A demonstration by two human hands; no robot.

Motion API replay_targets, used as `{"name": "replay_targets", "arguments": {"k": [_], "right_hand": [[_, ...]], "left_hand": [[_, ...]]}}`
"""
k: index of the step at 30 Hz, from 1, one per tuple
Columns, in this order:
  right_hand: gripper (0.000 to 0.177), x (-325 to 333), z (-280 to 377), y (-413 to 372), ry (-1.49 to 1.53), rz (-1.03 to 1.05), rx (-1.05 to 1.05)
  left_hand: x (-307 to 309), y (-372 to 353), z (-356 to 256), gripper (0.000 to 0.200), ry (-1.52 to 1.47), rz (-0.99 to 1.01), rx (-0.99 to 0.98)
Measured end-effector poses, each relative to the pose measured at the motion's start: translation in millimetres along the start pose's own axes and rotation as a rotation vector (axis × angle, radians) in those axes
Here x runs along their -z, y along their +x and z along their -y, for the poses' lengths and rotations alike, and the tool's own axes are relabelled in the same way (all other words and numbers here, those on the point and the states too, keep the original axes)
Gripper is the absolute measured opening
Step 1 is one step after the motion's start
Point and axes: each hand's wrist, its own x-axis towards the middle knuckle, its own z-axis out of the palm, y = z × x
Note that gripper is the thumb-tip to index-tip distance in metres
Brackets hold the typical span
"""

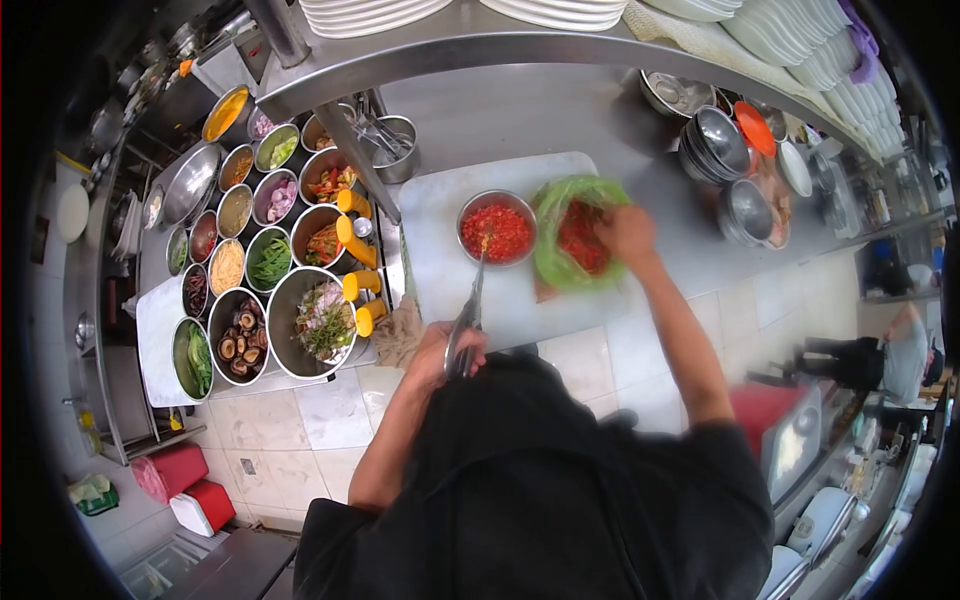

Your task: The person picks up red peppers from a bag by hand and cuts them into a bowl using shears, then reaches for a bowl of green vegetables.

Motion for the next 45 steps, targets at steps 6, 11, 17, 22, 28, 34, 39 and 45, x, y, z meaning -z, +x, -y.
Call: {"name": "replay_targets", "arguments": {"k": [6,11,17,22,28,34,39,45], "right_hand": [[0.024,1.0,-16.2,-6.6,0.265,-0.089,0.039],[0.017,28.0,-13.6,-17.6,0.728,0.065,-0.120],[0.020,26.0,1.0,-28.9,1.202,0.248,-0.329],[0.023,10.3,4.0,-35.9,1.358,0.215,-0.320],[0.021,1.6,5.0,-43.2,1.250,0.062,-0.243],[0.009,6.7,11.2,-56.5,1.044,-0.038,-0.113],[0.007,-2.3,-0.8,-59.5,1.010,-0.068,-0.018],[0.011,11.5,-8.7,-60.7,0.794,0.020,-0.107]], "left_hand": [[1.1,1.5,0.0,0.028,-0.008,0.015,-0.005],[-0.3,3.4,0.1,0.028,0.002,0.003,0.007],[-2.3,2.3,-2.2,0.029,0.017,-0.006,-0.006],[-3.3,1.2,-5.4,0.028,0.017,-0.016,0.018],[-1.2,2.8,-1.4,0.029,0.027,0.003,0.003],[-2.3,2.4,-0.9,0.028,0.005,0.007,-0.004],[-3.2,2.6,-1.6,0.028,0.029,0.003,0.010],[-3.3,2.6,-0.2,0.028,0.028,0.001,0.011]]}}
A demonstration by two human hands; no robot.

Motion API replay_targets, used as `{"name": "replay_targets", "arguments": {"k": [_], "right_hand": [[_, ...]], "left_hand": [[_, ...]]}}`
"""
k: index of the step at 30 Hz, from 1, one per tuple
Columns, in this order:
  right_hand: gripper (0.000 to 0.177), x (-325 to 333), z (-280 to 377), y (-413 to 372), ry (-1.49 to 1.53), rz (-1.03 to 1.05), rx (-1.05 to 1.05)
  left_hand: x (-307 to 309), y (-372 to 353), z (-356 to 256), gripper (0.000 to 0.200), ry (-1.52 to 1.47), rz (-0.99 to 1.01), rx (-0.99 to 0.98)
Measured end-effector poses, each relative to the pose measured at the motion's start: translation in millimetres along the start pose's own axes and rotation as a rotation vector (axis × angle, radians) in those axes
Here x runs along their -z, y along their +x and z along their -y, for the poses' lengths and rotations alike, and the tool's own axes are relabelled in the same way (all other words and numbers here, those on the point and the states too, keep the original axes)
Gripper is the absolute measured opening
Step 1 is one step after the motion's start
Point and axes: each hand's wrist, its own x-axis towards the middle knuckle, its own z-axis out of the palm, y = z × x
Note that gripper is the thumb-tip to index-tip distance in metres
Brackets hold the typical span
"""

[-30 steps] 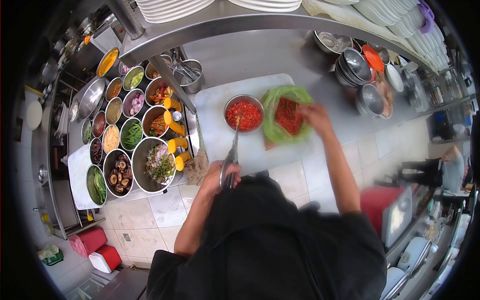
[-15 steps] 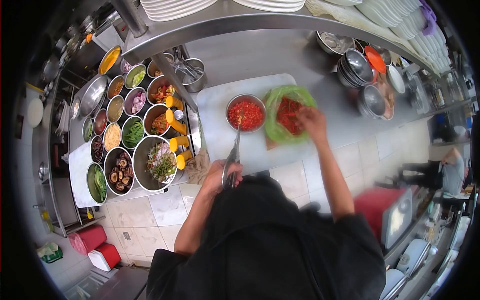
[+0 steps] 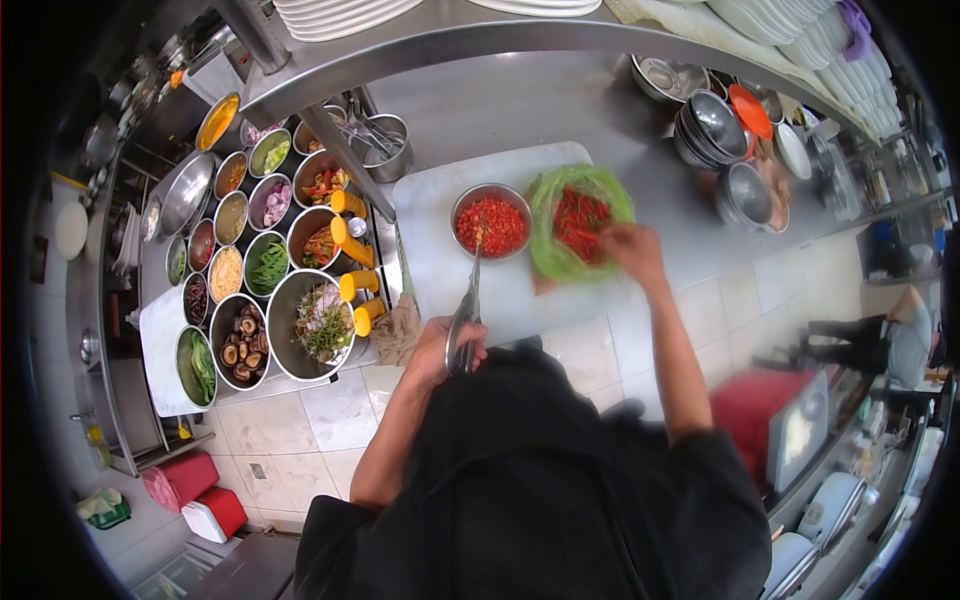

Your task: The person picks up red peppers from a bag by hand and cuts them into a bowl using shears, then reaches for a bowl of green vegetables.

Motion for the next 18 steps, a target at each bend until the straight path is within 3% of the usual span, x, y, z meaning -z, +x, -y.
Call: {"name": "replay_targets", "arguments": {"k": [3,6,12,18], "right_hand": [[0.012,10.1,2.9,-0.4,-0.125,0.070,0.008],[0.012,10.7,-21.0,5.1,-0.219,-0.012,0.199],[0.008,17.8,30.6,-15.2,-0.209,-0.109,0.130],[0.009,-31.0,58.2,-23.2,-0.195,-0.134,0.476]], "left_hand": [[-0.1,0.8,1.4,0.028,-0.003,0.001,-0.004],[-1.1,0.1,0.8,0.027,-0.003,-0.005,-0.002],[-3.0,-1.5,-3.3,0.029,0.002,0.002,0.004],[1.4,6.4,0.1,0.033,-0.016,0.125,0.060]]}}
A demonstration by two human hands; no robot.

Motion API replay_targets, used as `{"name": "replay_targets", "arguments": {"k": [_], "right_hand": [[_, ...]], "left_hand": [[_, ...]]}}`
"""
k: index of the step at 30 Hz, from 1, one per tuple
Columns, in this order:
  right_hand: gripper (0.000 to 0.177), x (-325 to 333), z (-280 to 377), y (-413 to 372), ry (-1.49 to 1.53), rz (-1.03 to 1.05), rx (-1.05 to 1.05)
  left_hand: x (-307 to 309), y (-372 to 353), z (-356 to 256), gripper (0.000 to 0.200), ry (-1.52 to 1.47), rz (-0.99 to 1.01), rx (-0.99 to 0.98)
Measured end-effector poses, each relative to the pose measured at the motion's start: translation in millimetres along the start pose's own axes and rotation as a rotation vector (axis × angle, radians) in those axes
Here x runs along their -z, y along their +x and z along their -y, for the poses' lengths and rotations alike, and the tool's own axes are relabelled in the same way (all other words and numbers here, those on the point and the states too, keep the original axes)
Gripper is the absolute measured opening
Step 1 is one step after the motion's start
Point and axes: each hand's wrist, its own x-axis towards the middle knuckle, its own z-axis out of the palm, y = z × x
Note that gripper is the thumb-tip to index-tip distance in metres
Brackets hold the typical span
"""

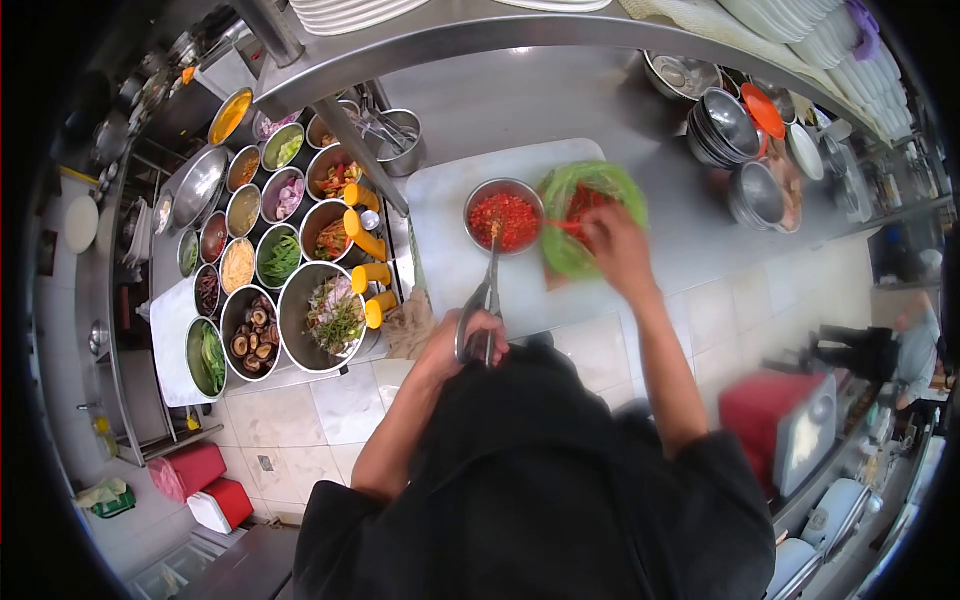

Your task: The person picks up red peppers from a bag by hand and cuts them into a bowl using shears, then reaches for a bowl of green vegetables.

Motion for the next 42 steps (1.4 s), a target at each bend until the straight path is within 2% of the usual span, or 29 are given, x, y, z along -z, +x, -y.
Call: {"name": "replay_targets", "arguments": {"k": [3,7,13,16,19,22,25,28,31,34,37,41,42], "right_hand": [[0.009,-20.5,6.9,2.6,0.033,0.096,-0.037],[0.008,-32.3,16.7,5.4,-0.002,0.105,-0.003],[0.008,-41.6,18.2,7.2,0.015,0.102,0.053],[0.008,-42.4,18.8,7.0,0.036,0.102,0.034],[0.008,-44.6,14.3,6.6,0.007,0.066,0.044],[0.008,-44.2,14.9,7.5,0.016,0.046,0.049],[0.009,-45.7,19.0,6.6,0.026,0.074,0.031],[0.009,-48.5,18.4,5.4,0.048,0.078,0.038],[0.009,-49.6,16.5,5.1,0.044,0.066,0.019],[0.009,-52.7,11.7,4.7,0.053,0.053,-0.027],[0.010,-54.0,13.9,4.4,0.075,0.048,-0.044],[0.010,-60.6,14.6,1.6,0.083,0.061,-0.034],[0.010,-61.2,14.7,1.5,0.081,0.064,-0.029]], "left_hand": [[4.9,7.8,4.7,0.036,-0.053,0.094,0.055],[9.3,11.8,5.5,0.039,-0.176,0.214,0.097],[-1.0,8.7,-2.1,0.036,-0.213,0.148,0.088],[-3.4,11.9,-1.8,0.036,-0.014,0.028,0.002],[-4.0,11.6,-2.6,0.033,-0.070,-0.002,0.011],[-5.3,9.2,-1.1,0.030,-0.268,0.090,0.097],[-11.2,6.4,-5.6,0.029,-0.256,0.072,0.102],[-7.8,10.7,-3.5,0.030,-0.136,0.084,0.029],[-12.4,7.0,-10.0,0.030,0.020,-0.073,0.014],[-7.5,9.8,-3.1,0.031,-0.170,0.026,0.031],[-10.6,6.8,-5.0,0.032,-0.231,0.092,0.117],[-10.2,12.0,-3.7,0.035,-0.171,0.126,0.088],[-11.3,11.9,-3.0,0.035,-0.115,0.083,0.061]]}}
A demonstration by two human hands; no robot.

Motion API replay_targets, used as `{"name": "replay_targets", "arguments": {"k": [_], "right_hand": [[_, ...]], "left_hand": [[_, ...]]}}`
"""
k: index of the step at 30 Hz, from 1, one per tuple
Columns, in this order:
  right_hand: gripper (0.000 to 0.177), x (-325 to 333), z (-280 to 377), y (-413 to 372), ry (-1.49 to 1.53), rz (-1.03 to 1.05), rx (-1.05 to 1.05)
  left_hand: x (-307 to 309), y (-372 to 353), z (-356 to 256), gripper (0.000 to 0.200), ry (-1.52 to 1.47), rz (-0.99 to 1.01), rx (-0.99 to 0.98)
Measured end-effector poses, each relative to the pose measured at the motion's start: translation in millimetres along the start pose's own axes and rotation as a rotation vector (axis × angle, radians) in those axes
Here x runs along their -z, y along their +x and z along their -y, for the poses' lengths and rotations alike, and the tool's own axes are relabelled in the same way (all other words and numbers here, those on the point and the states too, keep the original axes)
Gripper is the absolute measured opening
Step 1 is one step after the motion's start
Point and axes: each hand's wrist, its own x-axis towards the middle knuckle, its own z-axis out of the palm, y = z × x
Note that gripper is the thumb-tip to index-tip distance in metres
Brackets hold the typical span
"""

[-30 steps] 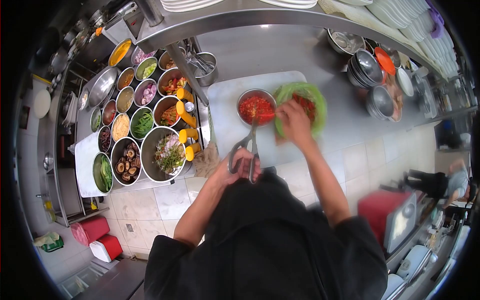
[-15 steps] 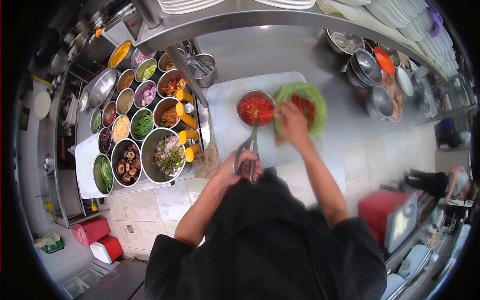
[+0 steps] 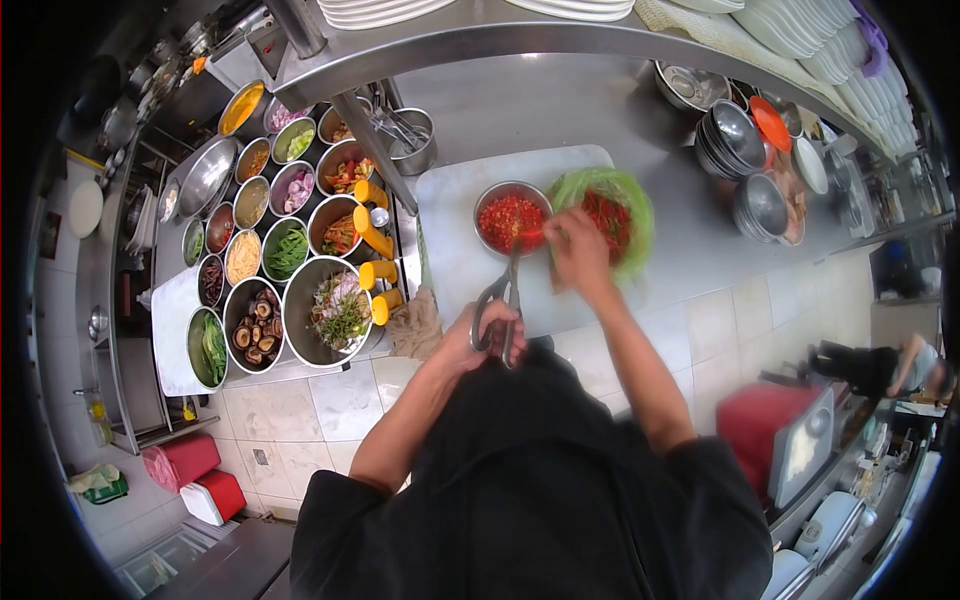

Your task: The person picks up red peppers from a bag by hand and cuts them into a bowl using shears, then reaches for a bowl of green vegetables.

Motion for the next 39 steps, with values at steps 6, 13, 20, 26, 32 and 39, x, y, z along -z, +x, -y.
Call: {"name": "replay_targets", "arguments": {"k": [6,13,20,26,32,39], "right_hand": [[0.010,-5.7,-4.5,-1.4,-0.017,-0.044,-0.006],[0.010,-6.6,5.5,-1.7,-0.021,-0.049,-0.011],[0.009,-11.0,-1.6,-1.0,-0.034,-0.063,-0.066],[0.008,-11.1,3.8,-0.8,-0.021,-0.060,-0.045],[0.008,-16.1,0.7,-2.7,-0.041,-0.065,-0.064],[0.007,-16.6,3.1,-1.8,-0.076,-0.087,-0.053]], "left_hand": [[-5.4,-3.0,-1.2,0.034,0.101,-0.113,-0.036],[-3.0,2.0,-1.0,0.031,-0.073,-0.011,0.027],[-5.5,-0.6,-3.9,0.032,0.034,-0.092,-0.039],[-2.4,4.1,0.6,0.034,-0.089,0.033,0.027],[-5.5,1.6,-3.0,0.030,0.082,-0.117,-0.041],[-4.5,-0.7,-3.1,0.031,-0.103,0.016,0.049]]}}
